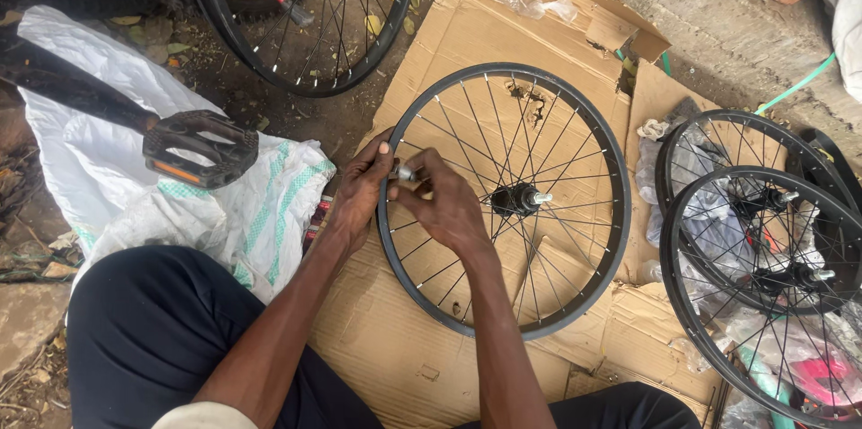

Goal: The person sits on the ground and uses a spoke wrench to tighten the nipples on a bicycle wheel rim. They rotate the wheel to access different spokes and continue tightening them one by one.

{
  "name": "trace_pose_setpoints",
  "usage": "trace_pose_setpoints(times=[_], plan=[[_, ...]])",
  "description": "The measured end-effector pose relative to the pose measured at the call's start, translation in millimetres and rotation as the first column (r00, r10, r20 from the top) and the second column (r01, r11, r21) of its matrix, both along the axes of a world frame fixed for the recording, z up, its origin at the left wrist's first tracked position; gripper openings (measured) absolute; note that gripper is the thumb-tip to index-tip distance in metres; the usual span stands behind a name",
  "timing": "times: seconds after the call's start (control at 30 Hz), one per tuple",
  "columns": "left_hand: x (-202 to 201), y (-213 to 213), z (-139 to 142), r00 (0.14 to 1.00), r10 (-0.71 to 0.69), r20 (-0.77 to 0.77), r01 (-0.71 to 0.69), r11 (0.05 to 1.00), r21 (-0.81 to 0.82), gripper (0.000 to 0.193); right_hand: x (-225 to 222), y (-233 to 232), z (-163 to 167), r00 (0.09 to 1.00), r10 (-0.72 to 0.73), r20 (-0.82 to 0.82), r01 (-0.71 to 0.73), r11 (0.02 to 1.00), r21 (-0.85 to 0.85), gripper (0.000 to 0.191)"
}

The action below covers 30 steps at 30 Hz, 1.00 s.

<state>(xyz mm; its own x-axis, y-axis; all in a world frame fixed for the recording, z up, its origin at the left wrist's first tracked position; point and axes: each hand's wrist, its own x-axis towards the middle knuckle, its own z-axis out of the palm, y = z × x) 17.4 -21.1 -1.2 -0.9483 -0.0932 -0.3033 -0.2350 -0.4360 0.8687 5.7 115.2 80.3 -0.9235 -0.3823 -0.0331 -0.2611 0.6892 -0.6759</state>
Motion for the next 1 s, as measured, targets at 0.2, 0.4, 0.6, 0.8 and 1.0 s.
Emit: trace_pose_setpoints(times=[0.2, 0.4, 0.6, 0.8, 1.0], plan=[[-1, 1, 4, 1.000, 0.003, -0.014, -0.004, 0.998, -0.058, 0.058, -4, -14, -14, 0.983, -0.186, -0.001, 0.177, 0.932, 0.316, 0.024], [1, -1, 2, 1.000, 0.007, 0.010, -0.007, 1.000, -0.013, 0.058, 5, -6, -4, 0.997, -0.079, 0.019, 0.076, 0.988, 0.136, 0.029], [0, 0, 2, 1.000, 0.000, -0.029, -0.001, 0.999, -0.039, 0.056, 5, -13, -5, 0.976, -0.216, -0.010, 0.213, 0.952, 0.220, 0.035], [0, 0, 4, 0.999, 0.029, -0.014, -0.029, 1.000, -0.004, 0.055, 2, -13, -10, 0.987, -0.137, 0.081, 0.106, 0.945, 0.308, 0.034], [0, 0, 0, 0.999, 0.012, -0.030, -0.012, 1.000, -0.005, 0.053, 5, -4, -12, 0.980, -0.174, -0.095, 0.179, 0.983, 0.040, 0.035]])
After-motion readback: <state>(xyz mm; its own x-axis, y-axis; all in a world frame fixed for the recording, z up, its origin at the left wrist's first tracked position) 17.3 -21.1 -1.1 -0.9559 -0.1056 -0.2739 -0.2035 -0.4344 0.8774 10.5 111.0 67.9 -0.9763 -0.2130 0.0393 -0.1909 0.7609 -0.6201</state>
